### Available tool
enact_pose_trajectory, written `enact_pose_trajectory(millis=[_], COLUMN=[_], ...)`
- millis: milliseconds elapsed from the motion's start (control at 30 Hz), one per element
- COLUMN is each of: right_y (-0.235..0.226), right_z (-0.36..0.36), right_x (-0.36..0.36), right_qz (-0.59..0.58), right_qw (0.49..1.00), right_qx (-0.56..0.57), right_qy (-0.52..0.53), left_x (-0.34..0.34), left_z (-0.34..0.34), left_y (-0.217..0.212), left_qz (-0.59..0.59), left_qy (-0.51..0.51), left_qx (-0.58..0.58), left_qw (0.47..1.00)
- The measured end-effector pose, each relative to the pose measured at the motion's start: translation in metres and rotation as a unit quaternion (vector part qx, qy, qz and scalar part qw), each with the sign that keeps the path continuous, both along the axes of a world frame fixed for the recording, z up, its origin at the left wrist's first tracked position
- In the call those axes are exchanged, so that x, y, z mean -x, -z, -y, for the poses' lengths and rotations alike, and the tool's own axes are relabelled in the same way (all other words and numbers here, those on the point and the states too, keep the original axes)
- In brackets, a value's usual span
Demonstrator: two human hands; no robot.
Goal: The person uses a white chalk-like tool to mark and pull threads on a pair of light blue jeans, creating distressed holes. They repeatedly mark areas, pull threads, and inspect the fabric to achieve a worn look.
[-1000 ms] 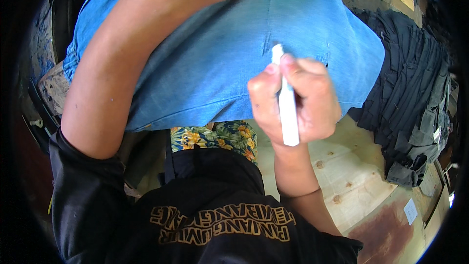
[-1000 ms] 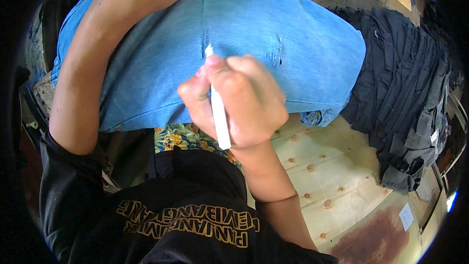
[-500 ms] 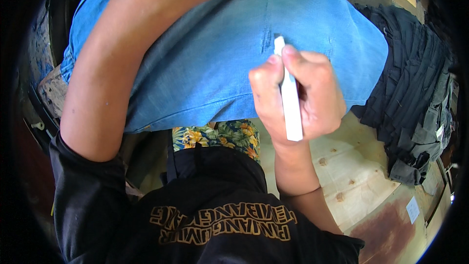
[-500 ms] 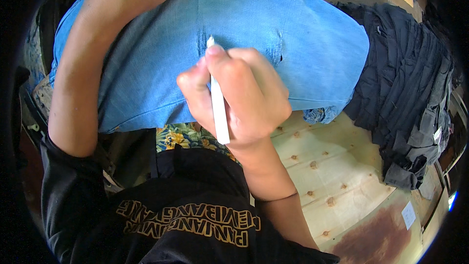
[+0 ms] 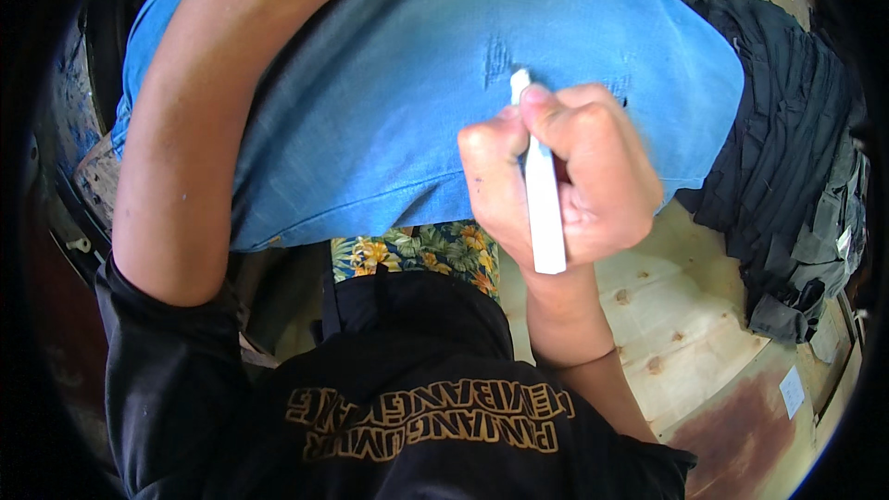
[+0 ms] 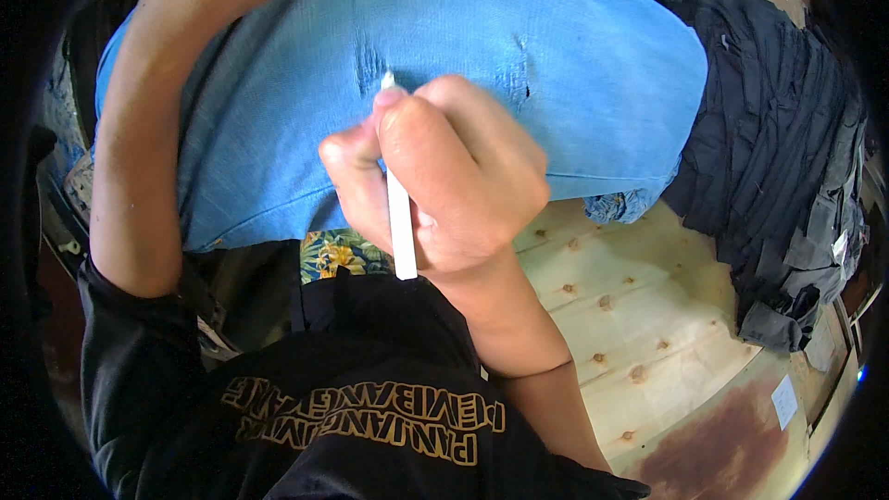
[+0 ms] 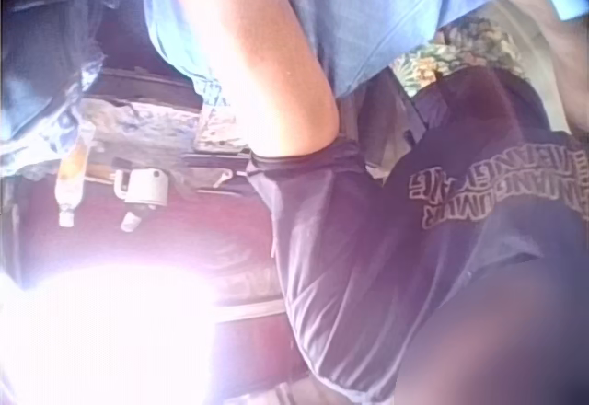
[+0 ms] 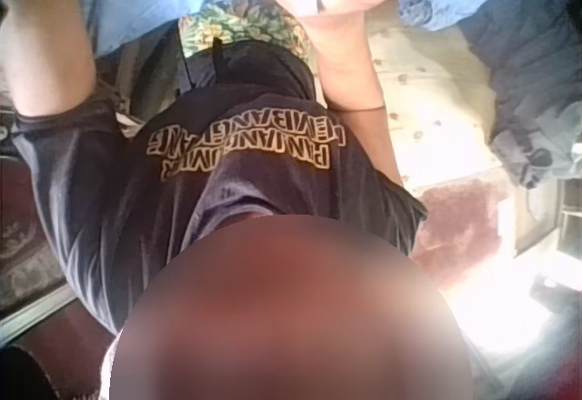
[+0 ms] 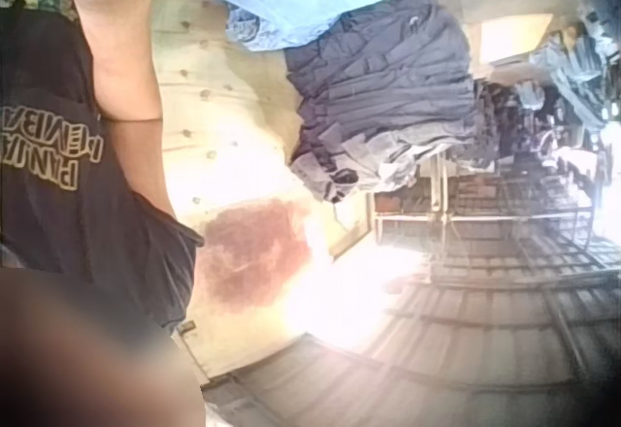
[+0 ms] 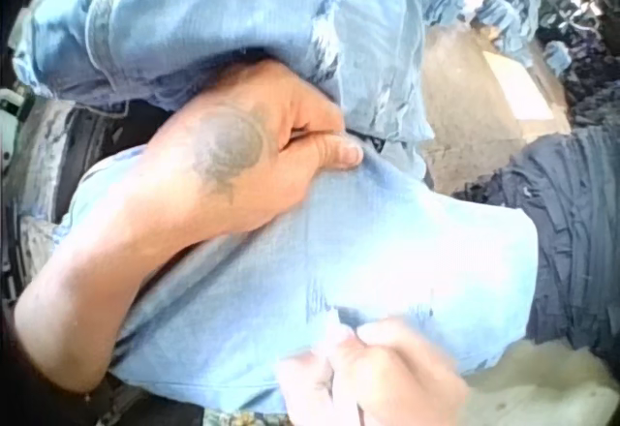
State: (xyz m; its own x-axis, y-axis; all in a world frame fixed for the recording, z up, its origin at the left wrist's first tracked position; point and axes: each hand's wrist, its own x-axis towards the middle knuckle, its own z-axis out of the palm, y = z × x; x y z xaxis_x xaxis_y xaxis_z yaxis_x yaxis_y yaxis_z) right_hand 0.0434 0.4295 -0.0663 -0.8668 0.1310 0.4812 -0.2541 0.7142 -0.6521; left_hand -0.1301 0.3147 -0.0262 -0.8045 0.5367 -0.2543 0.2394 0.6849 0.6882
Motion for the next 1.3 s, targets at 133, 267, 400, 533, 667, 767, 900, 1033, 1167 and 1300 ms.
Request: enact_pose_trajectory(millis=[133,267,400,533,667,767,900,1033,1167,1300], right_y=[-0.006,-0.011,-0.022,-0.02,-0.017,-0.018,-0.018,-0.018,-0.026,-0.027], right_z=[-0.005,-0.008,-0.002,0.006,0.008,0.006,0.003,0.004,0.006,0.005], right_x=[-0.002,0.004,0.006,0.02,0.037,0.043,0.044,0.03,0.013,0.016], right_qz=[-0.046,-0.092,-0.046,-0.023,-0.007,0.001,0.021,0.012,0.017,0.002], right_qw=[0.998,0.98,0.998,0.999,0.998,0.999,0.999,0.997,1.0,1.0], right_qx=[0.042,0.15,0.012,-0.03,-0.041,-0.039,-0.044,-0.067,-0.025,0.01], right_qy=[0.004,0.088,0.027,0.025,0.04,0.034,0.014,0.021,0.006,0.027], left_x=[0.005,0.038,0.045,0.02,0.001,0.008,0.012,0.0,-0.001,0.002], left_z=[0.006,0.018,0.024,0.024,0.022,0.02,0.018,0.014,0.014,0.014], left_y=[-0.007,-0.03,-0.041,-0.025,-0.004,0.003,0.003,0.002,0.002,-0.001], left_qz=[-0.032,0.251,0.234,0.112,-0.024,-0.003,0.015,-0.05,-0.022,-0.002], left_qy=[0.052,0.186,0.171,0.089,0.033,0.051,0.064,0.031,0.004,0.013], left_qx=[-0.019,0.111,0.132,0.024,-0.031,-0.036,-0.041,-0.06,-0.085,-0.08], left_qw=[0.998,0.943,0.948,0.989,0.999,0.998,0.997,0.996,0.996,0.997])
